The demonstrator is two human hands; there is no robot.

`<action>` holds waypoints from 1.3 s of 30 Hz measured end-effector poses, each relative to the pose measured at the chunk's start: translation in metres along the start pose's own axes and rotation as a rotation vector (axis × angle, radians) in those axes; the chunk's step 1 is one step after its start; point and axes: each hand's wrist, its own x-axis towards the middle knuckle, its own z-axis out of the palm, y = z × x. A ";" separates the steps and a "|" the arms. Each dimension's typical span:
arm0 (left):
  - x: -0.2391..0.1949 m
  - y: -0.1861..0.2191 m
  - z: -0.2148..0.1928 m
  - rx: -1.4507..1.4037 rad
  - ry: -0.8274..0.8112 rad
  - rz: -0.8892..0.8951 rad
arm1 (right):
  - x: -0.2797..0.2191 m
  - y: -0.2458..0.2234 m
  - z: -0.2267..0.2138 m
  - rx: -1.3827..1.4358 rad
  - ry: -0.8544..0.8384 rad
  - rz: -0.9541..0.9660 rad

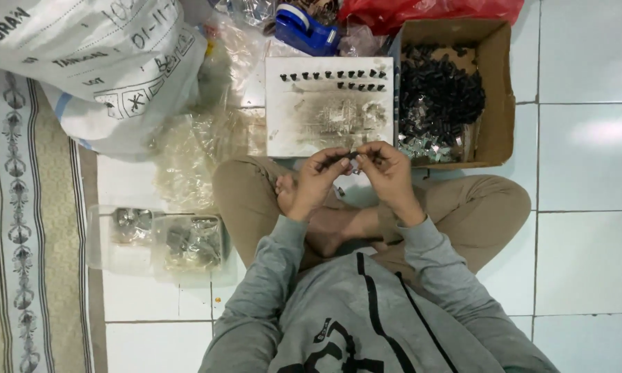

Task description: Assembling a pixel art design by placing small black plastic pegs into a white grid board.

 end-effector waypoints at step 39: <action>-0.003 0.020 -0.018 0.194 -0.106 0.018 | -0.018 -0.003 0.030 -0.224 0.075 0.103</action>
